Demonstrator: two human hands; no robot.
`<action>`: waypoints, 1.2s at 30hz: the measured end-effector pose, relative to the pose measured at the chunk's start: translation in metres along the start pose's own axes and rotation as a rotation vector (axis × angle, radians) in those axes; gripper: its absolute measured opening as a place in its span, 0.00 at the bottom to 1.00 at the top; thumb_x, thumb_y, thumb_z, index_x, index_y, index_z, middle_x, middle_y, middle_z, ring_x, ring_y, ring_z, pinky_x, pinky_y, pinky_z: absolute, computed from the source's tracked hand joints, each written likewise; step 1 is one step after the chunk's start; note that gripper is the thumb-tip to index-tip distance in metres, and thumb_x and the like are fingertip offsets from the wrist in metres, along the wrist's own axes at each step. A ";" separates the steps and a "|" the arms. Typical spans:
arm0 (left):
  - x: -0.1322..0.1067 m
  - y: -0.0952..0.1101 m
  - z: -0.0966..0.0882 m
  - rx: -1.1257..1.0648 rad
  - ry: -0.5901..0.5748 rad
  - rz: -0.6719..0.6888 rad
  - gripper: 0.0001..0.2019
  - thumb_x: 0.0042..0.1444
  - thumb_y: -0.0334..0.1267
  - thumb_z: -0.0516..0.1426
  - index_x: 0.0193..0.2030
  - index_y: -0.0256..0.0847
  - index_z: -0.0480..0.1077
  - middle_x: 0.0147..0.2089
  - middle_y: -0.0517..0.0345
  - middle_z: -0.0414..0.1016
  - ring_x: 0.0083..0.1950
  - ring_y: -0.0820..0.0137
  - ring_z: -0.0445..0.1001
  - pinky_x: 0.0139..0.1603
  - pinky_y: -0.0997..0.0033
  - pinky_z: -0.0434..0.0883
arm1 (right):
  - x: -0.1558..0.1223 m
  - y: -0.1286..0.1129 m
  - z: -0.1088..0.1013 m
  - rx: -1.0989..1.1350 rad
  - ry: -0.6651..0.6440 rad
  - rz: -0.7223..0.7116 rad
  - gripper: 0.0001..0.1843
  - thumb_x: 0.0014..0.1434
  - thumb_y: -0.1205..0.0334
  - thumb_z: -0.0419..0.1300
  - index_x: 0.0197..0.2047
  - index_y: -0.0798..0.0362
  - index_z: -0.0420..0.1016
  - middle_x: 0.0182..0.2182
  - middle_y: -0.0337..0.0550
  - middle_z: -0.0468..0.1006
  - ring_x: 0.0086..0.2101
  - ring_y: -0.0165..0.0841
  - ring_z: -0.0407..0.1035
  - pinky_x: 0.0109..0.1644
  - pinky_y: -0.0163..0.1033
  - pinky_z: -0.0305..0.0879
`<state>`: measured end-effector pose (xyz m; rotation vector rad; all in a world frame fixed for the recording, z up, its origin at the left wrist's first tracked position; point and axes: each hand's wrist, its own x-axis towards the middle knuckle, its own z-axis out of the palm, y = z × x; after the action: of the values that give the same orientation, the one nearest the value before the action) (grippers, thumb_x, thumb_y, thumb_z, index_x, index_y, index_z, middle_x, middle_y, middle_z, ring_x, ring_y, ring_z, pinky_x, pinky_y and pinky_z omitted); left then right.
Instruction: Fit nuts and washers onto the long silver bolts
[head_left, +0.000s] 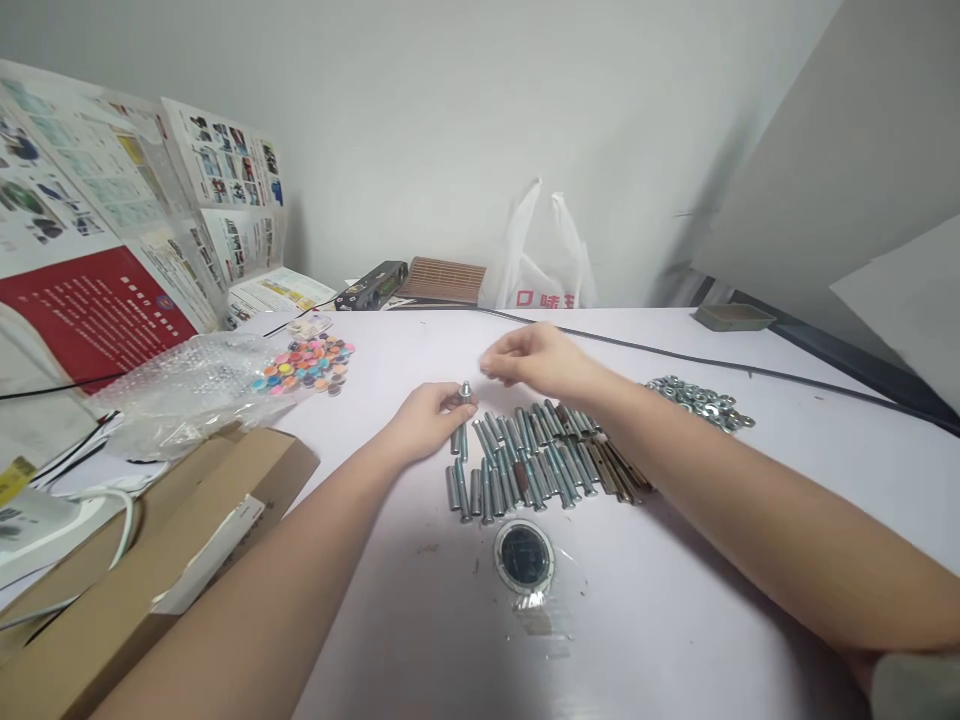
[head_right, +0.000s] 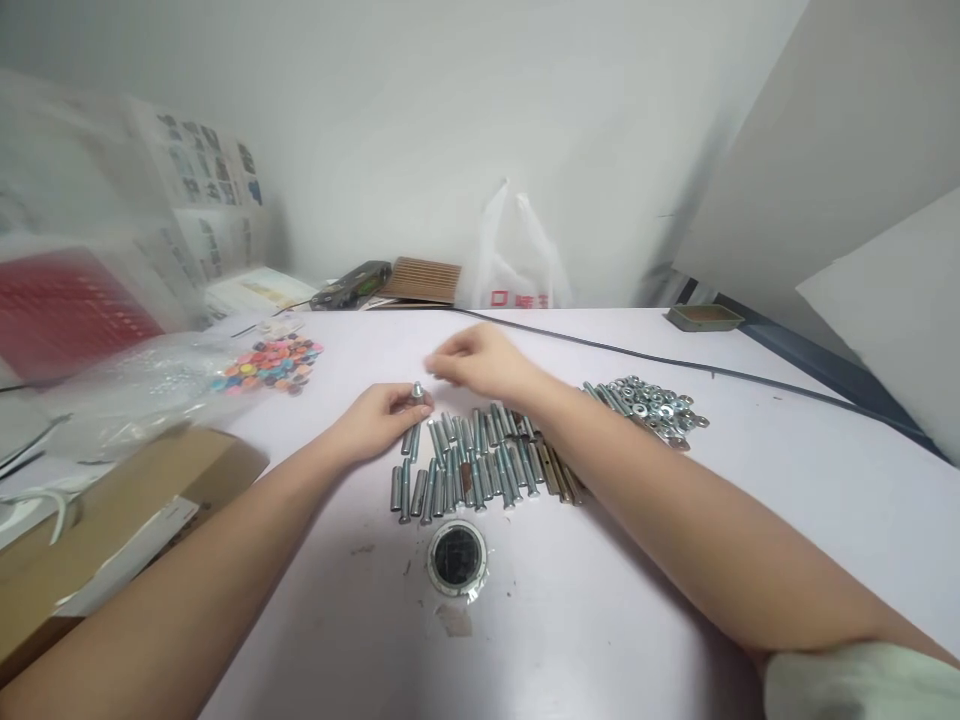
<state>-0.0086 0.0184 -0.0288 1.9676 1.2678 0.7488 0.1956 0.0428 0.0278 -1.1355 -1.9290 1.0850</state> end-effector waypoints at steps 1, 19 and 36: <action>0.000 0.001 0.000 0.002 0.007 -0.008 0.12 0.56 0.43 0.56 0.37 0.36 0.74 0.35 0.56 0.76 0.36 0.69 0.71 0.39 0.70 0.65 | 0.007 0.003 0.014 -0.001 0.024 -0.020 0.18 0.52 0.49 0.66 0.36 0.56 0.79 0.32 0.47 0.79 0.31 0.32 0.71 0.37 0.37 0.67; 0.001 0.001 0.001 -0.060 -0.013 -0.005 0.10 0.58 0.40 0.56 0.36 0.34 0.74 0.33 0.58 0.75 0.32 0.73 0.69 0.34 0.74 0.63 | 0.004 0.043 0.062 0.281 0.126 -0.160 0.23 0.63 0.44 0.53 0.40 0.57 0.75 0.25 0.41 0.72 0.26 0.27 0.64 0.31 0.34 0.61; 0.002 -0.001 0.001 -0.056 -0.022 -0.032 0.11 0.58 0.40 0.56 0.38 0.34 0.75 0.34 0.57 0.77 0.34 0.73 0.70 0.35 0.74 0.64 | 0.008 0.047 0.059 0.372 0.057 -0.129 0.15 0.56 0.54 0.62 0.41 0.57 0.78 0.37 0.47 0.78 0.36 0.31 0.70 0.43 0.39 0.66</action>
<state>-0.0080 0.0200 -0.0296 1.9014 1.2495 0.7373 0.1612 0.0440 -0.0398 -0.8166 -1.6431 1.2608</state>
